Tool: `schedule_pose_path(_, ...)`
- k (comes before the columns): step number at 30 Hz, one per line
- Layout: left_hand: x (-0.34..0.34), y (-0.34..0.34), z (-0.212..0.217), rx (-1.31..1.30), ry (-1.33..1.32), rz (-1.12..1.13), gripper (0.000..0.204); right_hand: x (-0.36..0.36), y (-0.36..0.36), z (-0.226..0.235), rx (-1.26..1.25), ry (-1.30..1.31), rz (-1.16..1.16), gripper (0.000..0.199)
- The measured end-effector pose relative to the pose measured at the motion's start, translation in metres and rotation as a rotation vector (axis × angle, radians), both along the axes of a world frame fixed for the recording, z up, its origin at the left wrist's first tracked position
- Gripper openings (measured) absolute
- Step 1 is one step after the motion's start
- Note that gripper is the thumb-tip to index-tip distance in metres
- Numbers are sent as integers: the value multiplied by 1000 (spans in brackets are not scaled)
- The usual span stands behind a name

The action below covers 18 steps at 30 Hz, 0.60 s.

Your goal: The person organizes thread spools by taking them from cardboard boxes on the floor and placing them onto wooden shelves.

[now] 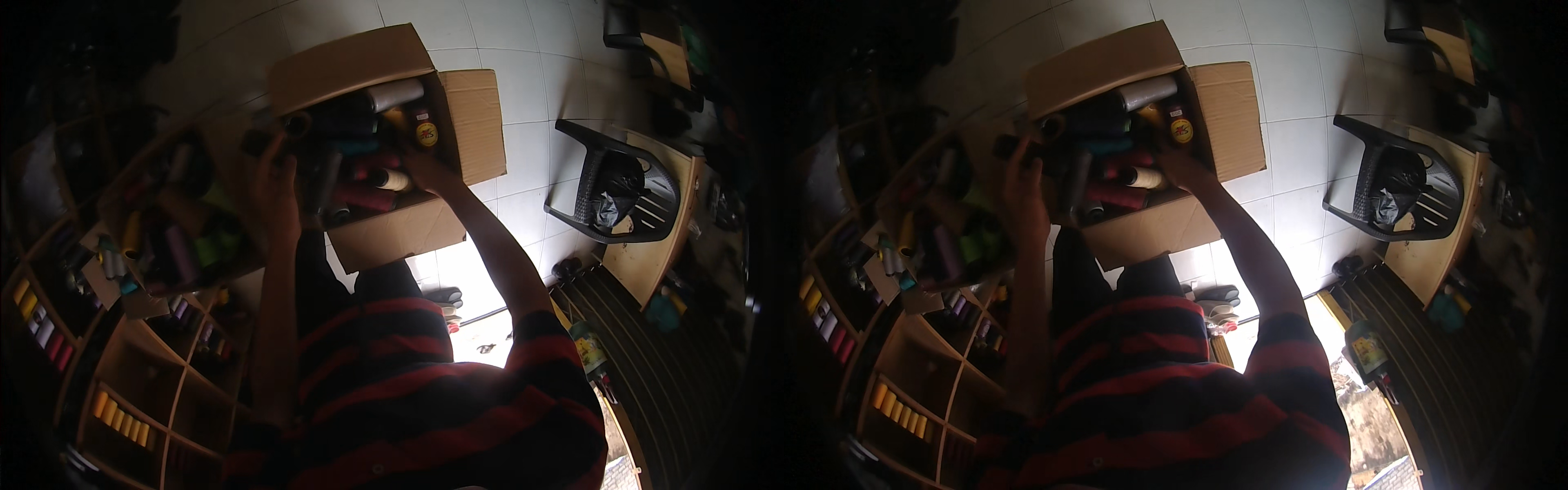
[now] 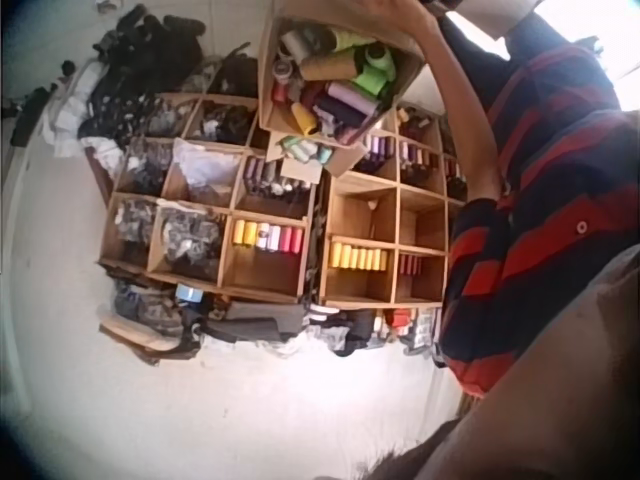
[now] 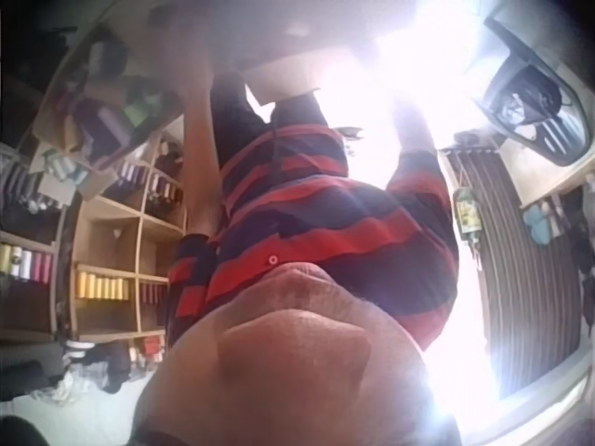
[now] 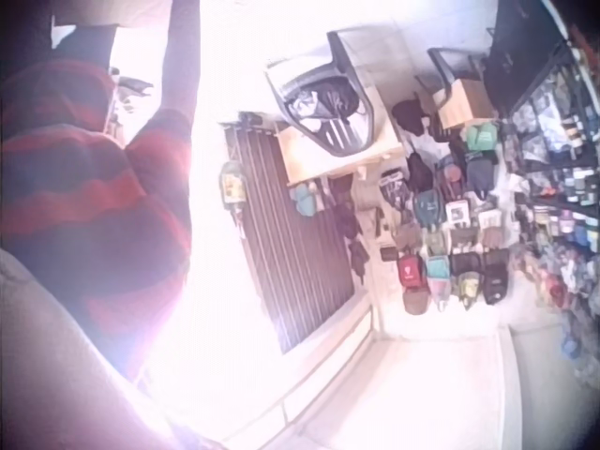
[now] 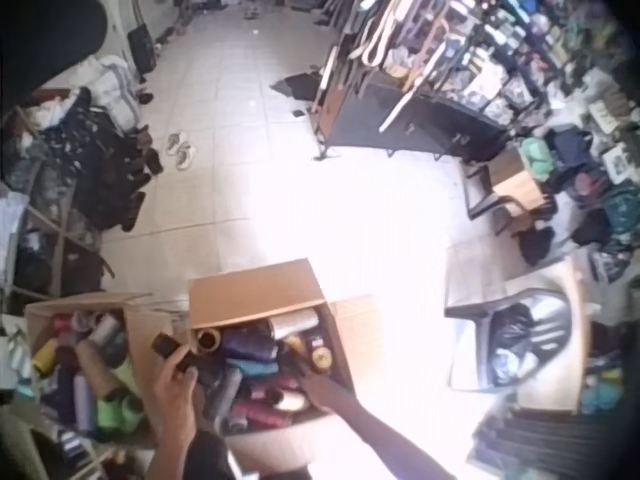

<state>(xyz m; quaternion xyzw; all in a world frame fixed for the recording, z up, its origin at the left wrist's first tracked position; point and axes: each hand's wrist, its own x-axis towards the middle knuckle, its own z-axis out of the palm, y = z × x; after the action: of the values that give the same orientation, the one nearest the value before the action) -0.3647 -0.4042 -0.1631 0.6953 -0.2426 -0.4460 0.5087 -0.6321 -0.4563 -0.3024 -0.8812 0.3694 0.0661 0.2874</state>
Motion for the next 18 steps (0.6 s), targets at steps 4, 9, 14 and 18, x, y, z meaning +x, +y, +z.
schedule_pose_path(4,0,-1,-11,-82,-82,142,53,6,-5,7,212,-22,-161,53)
schedule_pose_path(9,5,30,-25,123,-17,101,65,7,5,0,65,138,-153,58)
schedule_pose_path(14,-6,27,-10,-10,187,96,72,7,10,0,5,67,-168,54)
schedule_pose_path(18,-3,22,-24,-76,434,154,60,-3,13,-14,83,-77,-222,46)
